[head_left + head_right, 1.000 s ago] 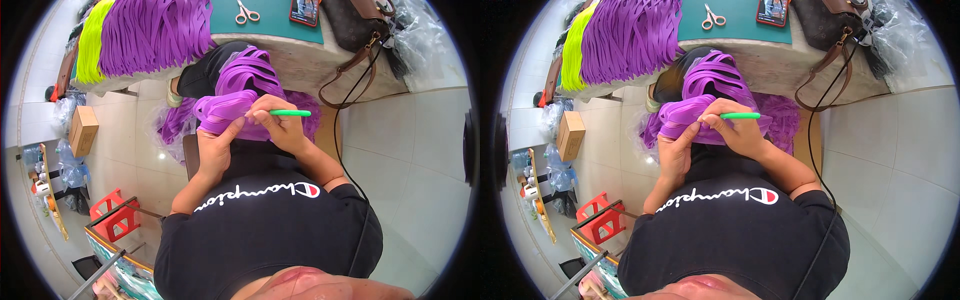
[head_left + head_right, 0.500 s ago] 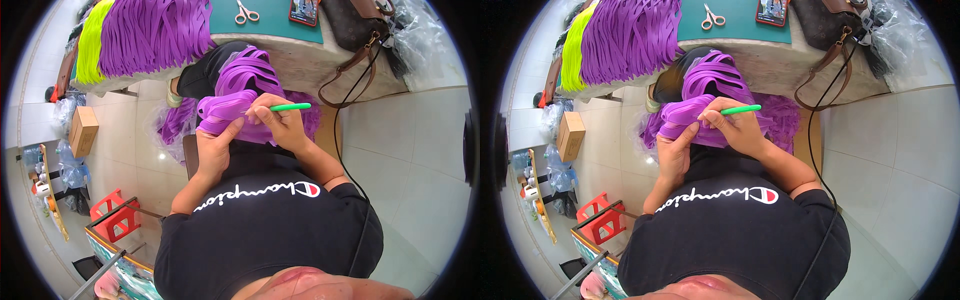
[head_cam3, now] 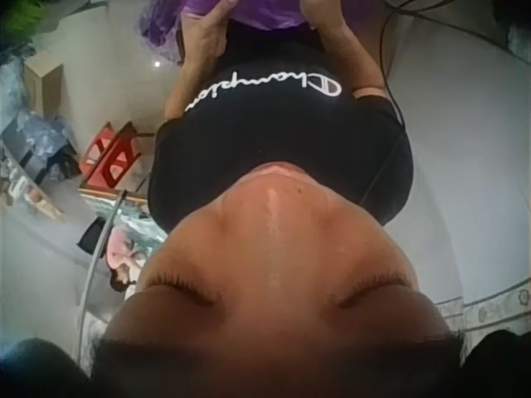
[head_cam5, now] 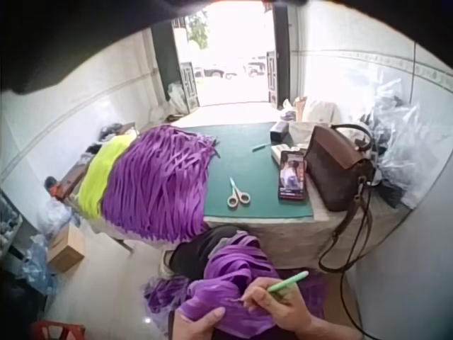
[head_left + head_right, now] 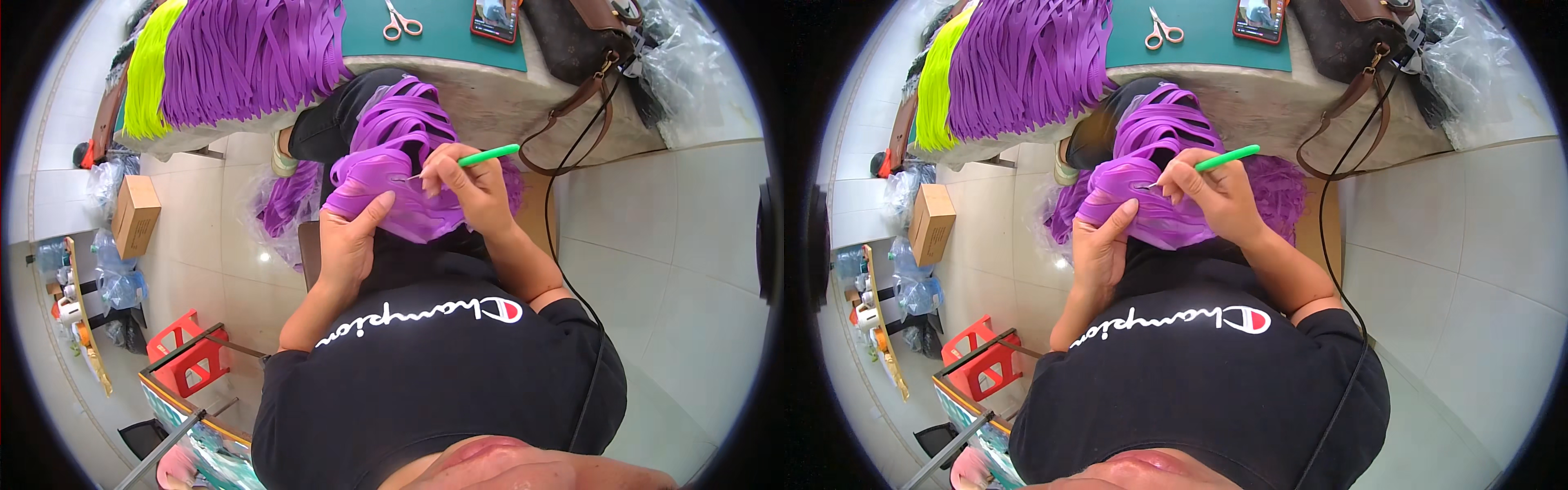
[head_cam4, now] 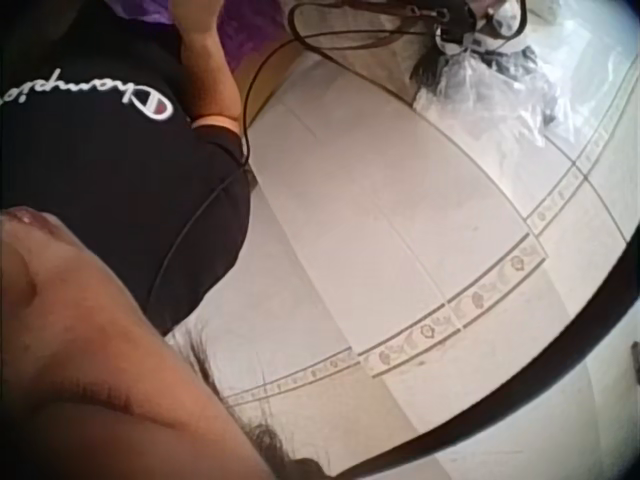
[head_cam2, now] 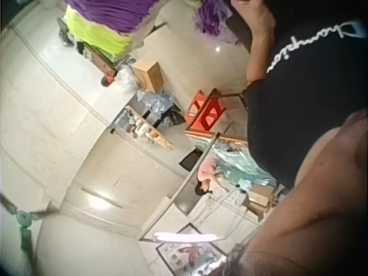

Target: The person links strips of silicone fringe using a crochet hook and trims sections with scissors.

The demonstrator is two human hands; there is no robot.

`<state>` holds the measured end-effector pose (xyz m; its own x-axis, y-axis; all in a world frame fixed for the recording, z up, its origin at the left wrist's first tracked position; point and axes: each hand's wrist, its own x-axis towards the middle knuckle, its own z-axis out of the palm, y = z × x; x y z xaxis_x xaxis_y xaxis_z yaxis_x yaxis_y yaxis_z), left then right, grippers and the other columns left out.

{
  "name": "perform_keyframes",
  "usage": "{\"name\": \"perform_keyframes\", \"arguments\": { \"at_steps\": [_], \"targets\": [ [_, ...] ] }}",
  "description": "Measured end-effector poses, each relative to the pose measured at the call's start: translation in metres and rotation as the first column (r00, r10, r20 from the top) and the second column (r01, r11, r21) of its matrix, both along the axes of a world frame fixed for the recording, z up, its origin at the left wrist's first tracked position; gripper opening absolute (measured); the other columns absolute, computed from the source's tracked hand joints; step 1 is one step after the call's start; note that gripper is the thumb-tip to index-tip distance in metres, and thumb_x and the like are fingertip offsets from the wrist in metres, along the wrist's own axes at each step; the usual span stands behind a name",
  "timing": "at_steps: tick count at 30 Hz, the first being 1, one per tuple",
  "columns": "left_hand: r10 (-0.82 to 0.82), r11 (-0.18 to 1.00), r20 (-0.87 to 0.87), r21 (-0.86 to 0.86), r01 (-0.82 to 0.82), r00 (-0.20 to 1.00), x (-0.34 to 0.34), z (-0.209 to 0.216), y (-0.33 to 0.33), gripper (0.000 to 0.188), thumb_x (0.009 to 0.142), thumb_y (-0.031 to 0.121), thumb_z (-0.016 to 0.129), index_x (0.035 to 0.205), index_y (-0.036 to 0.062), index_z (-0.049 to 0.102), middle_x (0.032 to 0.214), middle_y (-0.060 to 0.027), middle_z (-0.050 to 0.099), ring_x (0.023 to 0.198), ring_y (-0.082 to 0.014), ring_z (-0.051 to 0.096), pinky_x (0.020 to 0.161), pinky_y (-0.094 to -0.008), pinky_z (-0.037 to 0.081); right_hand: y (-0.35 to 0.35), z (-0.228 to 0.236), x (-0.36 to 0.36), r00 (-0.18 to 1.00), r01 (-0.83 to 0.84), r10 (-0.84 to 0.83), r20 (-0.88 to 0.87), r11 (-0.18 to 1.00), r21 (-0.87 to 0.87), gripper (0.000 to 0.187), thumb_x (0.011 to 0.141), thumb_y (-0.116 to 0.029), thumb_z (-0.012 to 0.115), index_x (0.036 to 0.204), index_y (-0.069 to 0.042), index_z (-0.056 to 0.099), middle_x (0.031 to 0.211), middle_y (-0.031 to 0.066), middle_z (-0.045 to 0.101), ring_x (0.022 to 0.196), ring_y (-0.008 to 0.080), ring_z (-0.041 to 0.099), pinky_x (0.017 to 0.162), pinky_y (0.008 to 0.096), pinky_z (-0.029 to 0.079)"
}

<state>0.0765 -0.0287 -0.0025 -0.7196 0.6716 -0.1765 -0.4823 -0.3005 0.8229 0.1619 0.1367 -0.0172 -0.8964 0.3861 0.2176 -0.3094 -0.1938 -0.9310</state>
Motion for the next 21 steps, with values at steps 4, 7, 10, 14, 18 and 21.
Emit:
{"name": "perform_keyframes", "arguments": {
  "at_steps": [4, 7, 10, 14, 18, 21],
  "targets": [
    [0.017, 1.000, 0.004, 0.000, -0.017, 1.000, 0.002, -0.001, 0.001, 0.031, 0.087, -0.003, 0.067, 0.118, -0.0029, 0.063, 0.109, -0.0095, 0.068, 0.100, -0.0149, 0.064, 0.092, -0.0285, 0.049, -0.006, -0.001, -0.001, 0.999, -0.004, 0.003, -0.039, 1.000, -0.013, 0.026, 0.101, -0.020, 0.053, 0.091, 0.003, 0.064, 0.084, 0.0082, 0.062, 0.072, 0.0116, 0.058, 0.065, 0.0243, 0.046],
    [0.020, 1.000, -0.019, -0.005, -0.020, 1.000, 0.002, -0.004, 0.001, 0.031, 0.087, -0.003, 0.067, 0.117, -0.0030, 0.063, 0.109, -0.0096, 0.069, 0.100, -0.0149, 0.064, 0.092, -0.0287, 0.049, -0.010, -0.004, -0.002, 0.999, -0.015, 0.014, -0.034, 1.000, -0.009, 0.026, 0.100, -0.019, 0.054, 0.091, 0.003, 0.064, 0.085, 0.0082, 0.062, 0.072, 0.0116, 0.058, 0.067, 0.0243, 0.046],
    [0.035, 0.999, -0.015, -0.011, -0.035, 0.999, 0.002, -0.005, -0.001, 0.030, 0.087, -0.003, 0.067, 0.117, -0.0030, 0.064, 0.108, -0.0096, 0.069, 0.099, -0.0150, 0.064, 0.091, -0.0288, 0.049, -0.011, -0.006, -0.002, 1.000, -0.014, 0.014, 0.006, 1.000, 0.005, 0.026, 0.100, -0.019, 0.054, 0.092, 0.003, 0.064, 0.085, 0.0081, 0.062, 0.072, 0.0115, 0.058, 0.067, 0.0245, 0.046],
    [0.044, 0.999, -0.019, -0.008, -0.045, 0.999, 0.003, -0.004, 0.000, 0.029, 0.087, -0.003, 0.067, 0.116, -0.0029, 0.064, 0.107, -0.0097, 0.069, 0.098, -0.0149, 0.064, 0.090, -0.0290, 0.049, -0.009, -0.005, -0.001, 1.000, -0.016, 0.016, -0.016, 1.000, -0.008, 0.026, 0.101, -0.019, 0.053, 0.092, 0.003, 0.064, 0.084, 0.0080, 0.062, 0.072, 0.0114, 0.058, 0.067, 0.0246, 0.046],
    [0.045, 0.999, -0.032, -0.001, -0.046, 0.998, 0.003, -0.006, 0.001, 0.028, 0.087, -0.003, 0.067, 0.115, -0.0024, 0.065, 0.106, -0.0092, 0.069, 0.097, -0.0143, 0.065, 0.089, -0.0281, 0.049, -0.009, -0.006, -0.001, 1.000, -0.014, 0.014, 0.003, 1.000, -0.004, 0.026, 0.101, -0.019, 0.053, 0.092, 0.003, 0.064, 0.085, 0.0076, 0.062, 0.072, 0.0108, 0.057, 0.067, 0.0242, 0.046],
    [0.062, 0.998, -0.052, -0.012, -0.062, 0.997, 0.003, -0.009, 0.000, 0.028, 0.086, -0.003, 0.068, 0.114, -0.0019, 0.066, 0.106, -0.0088, 0.069, 0.096, -0.0139, 0.065, 0.088, -0.0278, 0.049, -0.012, -0.003, 0.000, 0.999, 0.015, -0.019, 0.044, 0.995, 0.098, 0.020, 0.099, -0.015, 0.056, 0.093, 0.002, 0.064, 0.082, 0.0086, 0.063, 0.072, 0.0140, 0.059, 0.066, 0.0265, 0.048]
  ]
}}
